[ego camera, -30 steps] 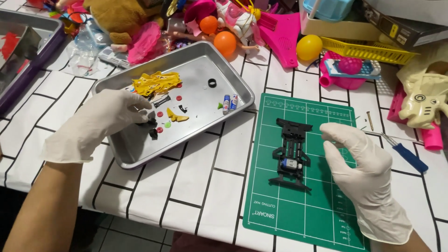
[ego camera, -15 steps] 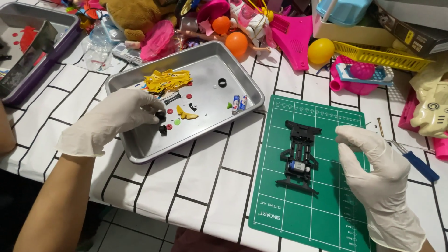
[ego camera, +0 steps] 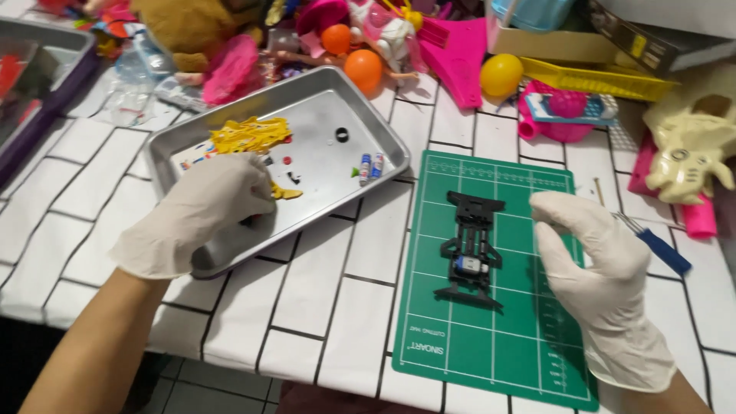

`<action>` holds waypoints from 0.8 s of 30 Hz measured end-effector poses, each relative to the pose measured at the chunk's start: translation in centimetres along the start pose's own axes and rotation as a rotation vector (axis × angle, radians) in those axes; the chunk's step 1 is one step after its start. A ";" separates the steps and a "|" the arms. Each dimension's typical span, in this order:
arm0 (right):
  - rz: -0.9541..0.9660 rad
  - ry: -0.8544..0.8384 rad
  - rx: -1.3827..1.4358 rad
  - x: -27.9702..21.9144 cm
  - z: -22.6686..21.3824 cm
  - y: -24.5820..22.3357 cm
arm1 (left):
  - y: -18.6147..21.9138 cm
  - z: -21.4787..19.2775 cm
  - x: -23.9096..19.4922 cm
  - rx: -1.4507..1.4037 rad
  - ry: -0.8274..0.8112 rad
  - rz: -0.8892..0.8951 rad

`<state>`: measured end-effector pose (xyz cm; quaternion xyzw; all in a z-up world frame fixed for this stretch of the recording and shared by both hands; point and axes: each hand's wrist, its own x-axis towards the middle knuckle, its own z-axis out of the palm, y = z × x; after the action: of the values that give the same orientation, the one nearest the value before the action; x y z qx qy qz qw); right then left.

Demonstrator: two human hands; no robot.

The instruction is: Assembling a toy car chassis by installing gears and a motor on a cutting mat.

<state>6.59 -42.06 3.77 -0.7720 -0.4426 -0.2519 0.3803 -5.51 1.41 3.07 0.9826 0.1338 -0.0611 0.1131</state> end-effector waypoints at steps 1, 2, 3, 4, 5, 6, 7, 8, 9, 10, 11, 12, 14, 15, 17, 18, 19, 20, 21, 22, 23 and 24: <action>0.025 0.007 -0.029 0.0 0.1 0.1 | 0.4 -0.3 -0.3 0.000 -0.013 0.036; -0.010 0.003 -0.022 0.1 0.0 0.3 | 0.9 -0.7 -0.3 0.077 -0.036 0.002; -0.044 -0.002 -0.015 0.1 -0.1 0.6 | 1.2 -1.0 -0.4 0.155 -0.055 -0.032; -0.031 0.005 -0.036 0.1 -0.5 0.7 | 1.5 -0.8 -0.2 0.157 -0.057 -0.006; -0.035 0.029 -0.032 0.2 -0.7 0.6 | 1.7 -0.6 -0.1 0.179 -0.058 -0.006; -0.051 0.050 -0.013 0.5 -0.6 0.5 | 1.4 -0.6 -0.7 0.202 -0.055 -0.025; -0.048 0.055 -0.019 0.7 -1.5 0.8 | 1.5 -0.7 -0.6 0.204 -0.053 -0.017; -0.017 0.113 -0.056 0.9 -2.3 1.1 | 1.6 -0.7 -0.5 0.236 -0.036 -0.036; 0.014 0.172 -0.092 1.0 -3.1 1.4 | 1.6 -0.7 -0.4 0.268 -0.020 -0.054; 0.019 0.175 -0.099 1.0 -4.2 2.5 | 1.6 -1.1 -0.7 0.269 -0.021 -0.045; 0.092 0.272 -0.029 1.0 -5.3 3.6 | 1.7 -1.4 -0.9 0.326 -0.011 -0.112; 0.167 0.368 0.041 1.0 -6.4 4.8 | 1.7 -1.7 -1.0 0.382 0.000 -0.176; 0.402 0.227 -0.096 1.4 -9.5 5.2 | 1.9 -1.8 -2.5 0.257 0.210 -0.022; 0.629 0.079 -0.224 1.6 -11.1 5.4 | 2.0 -1.9 -3.3 0.122 0.425 0.114; 0.949 -0.060 -0.261 3.8 -10.8 4.0 | 7.6 -4.2 -5.6 -0.150 0.414 0.065; 1.261 -0.207 -0.287 4.8 -10.6 3.3 | 10.4 -5.4 -6.8 -0.422 0.398 0.008; 1.267 -0.203 -0.287 4.6 -10.0 3.9 | 10.8 -4.8 -6.4 -0.421 0.394 0.013; 1.202 -0.214 -0.225 4.4 -9.3 4.5 | 11.2 -4.4 -6.1 -0.431 0.368 0.070; 1.135 -0.225 -0.164 4.2 -8.6 5.0 | 11.5 -3.9 -5.8 -0.441 0.342 0.127; 1.135 -0.217 -0.163 3.8 -8.3 5.8 | 12.9 -3.6 -5.4 -0.438 0.346 0.133; 1.074 -0.304 -0.118 3.4 -7.8 6.5 | 14.2 -3.4 -5.0 -0.502 0.352 0.345; 1.014 -0.401 -0.073 2.8 -7.2 7.2 | 15.4 -2.8 -4.9 -0.568 0.351 0.549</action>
<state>13.89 -48.85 7.40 -0.9343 -0.0698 0.0999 0.3350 -5.67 -13.55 9.72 0.9070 -0.1038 0.1786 0.3669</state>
